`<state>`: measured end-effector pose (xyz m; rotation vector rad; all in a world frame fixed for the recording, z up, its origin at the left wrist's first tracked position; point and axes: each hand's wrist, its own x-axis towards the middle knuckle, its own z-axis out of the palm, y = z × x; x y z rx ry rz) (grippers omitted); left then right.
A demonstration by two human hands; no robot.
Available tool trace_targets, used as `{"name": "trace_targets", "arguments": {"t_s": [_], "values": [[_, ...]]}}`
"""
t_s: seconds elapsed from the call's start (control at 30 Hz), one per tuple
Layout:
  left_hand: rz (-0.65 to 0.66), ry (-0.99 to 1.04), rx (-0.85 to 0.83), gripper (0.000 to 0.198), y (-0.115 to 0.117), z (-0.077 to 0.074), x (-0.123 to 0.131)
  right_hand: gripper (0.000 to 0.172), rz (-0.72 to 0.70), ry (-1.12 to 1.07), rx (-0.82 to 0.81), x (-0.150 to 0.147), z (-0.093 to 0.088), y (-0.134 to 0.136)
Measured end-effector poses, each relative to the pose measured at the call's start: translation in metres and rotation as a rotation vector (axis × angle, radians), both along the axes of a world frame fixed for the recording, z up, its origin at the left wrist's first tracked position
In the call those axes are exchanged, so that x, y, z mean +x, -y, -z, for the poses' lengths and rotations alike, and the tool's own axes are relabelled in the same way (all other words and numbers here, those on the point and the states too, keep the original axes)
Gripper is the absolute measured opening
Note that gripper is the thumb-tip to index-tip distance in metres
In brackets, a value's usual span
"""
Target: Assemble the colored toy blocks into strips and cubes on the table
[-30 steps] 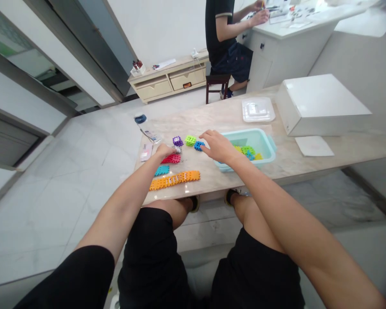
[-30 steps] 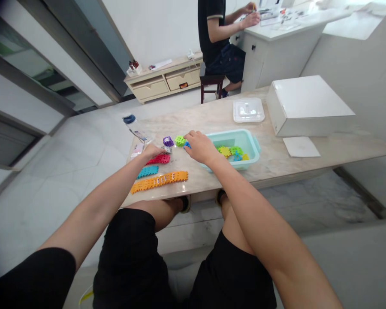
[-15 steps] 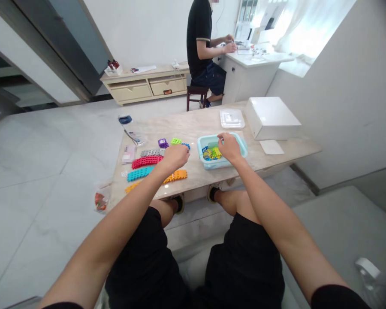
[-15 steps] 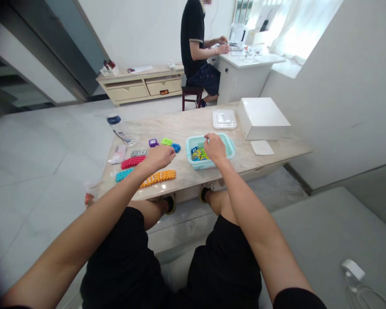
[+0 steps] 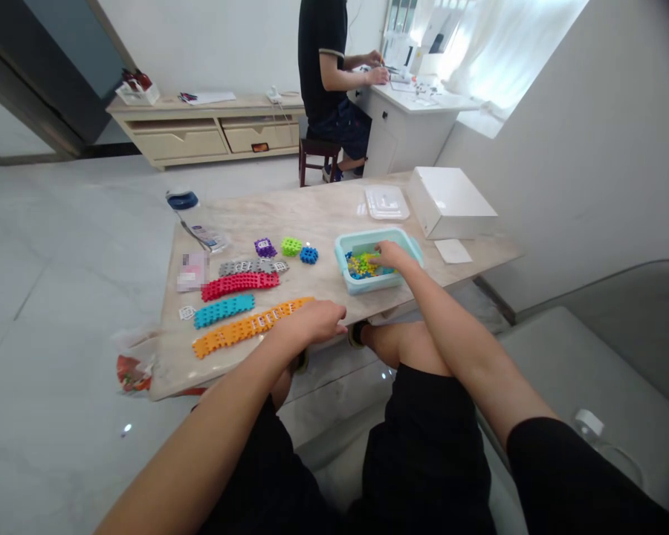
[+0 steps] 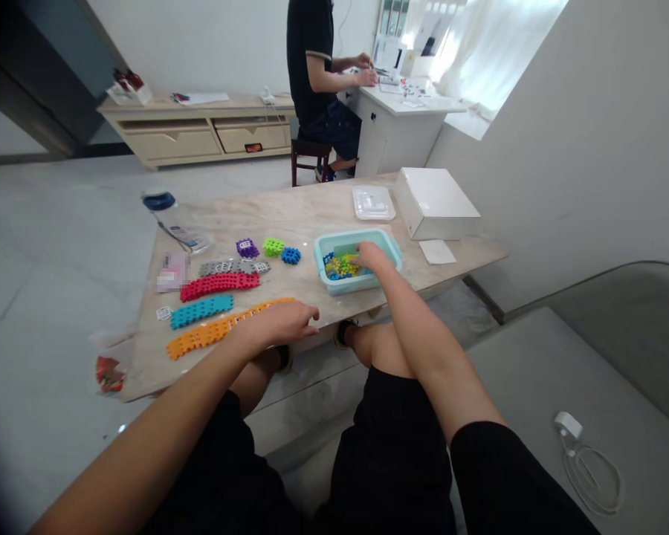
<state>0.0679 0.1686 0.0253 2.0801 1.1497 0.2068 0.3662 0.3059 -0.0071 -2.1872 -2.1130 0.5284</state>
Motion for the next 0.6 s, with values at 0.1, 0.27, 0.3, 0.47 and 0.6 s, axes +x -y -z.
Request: {"name": "trace_targets", "arguments": {"t_s": [0.1,0.27,0.3,0.47,0.6], "values": [[-0.004,0.002,-0.044,0.027,0.000,0.008,-0.003,0.069,-0.052,0.007,-0.066,-0.002,0.006,-0.004],[-0.061,0.044,-0.062,0.038,-0.002,0.012,-0.014,0.066,-0.093,0.048,-0.106,-0.004,0.005,-0.003],[-0.076,0.055,-0.057,0.039,-0.002,0.011,-0.017,0.067,-0.097,0.060,-0.107,-0.003,0.002,-0.002],[0.012,-0.237,-0.055,0.033,-0.004,-0.018,-0.021,0.075,-0.112,0.132,-0.129,0.007,-0.011,0.003],[0.184,-0.548,-0.031,0.045,-0.002,-0.046,-0.010,0.066,-0.157,0.158,-0.140,0.005,-0.011,0.003]]}}
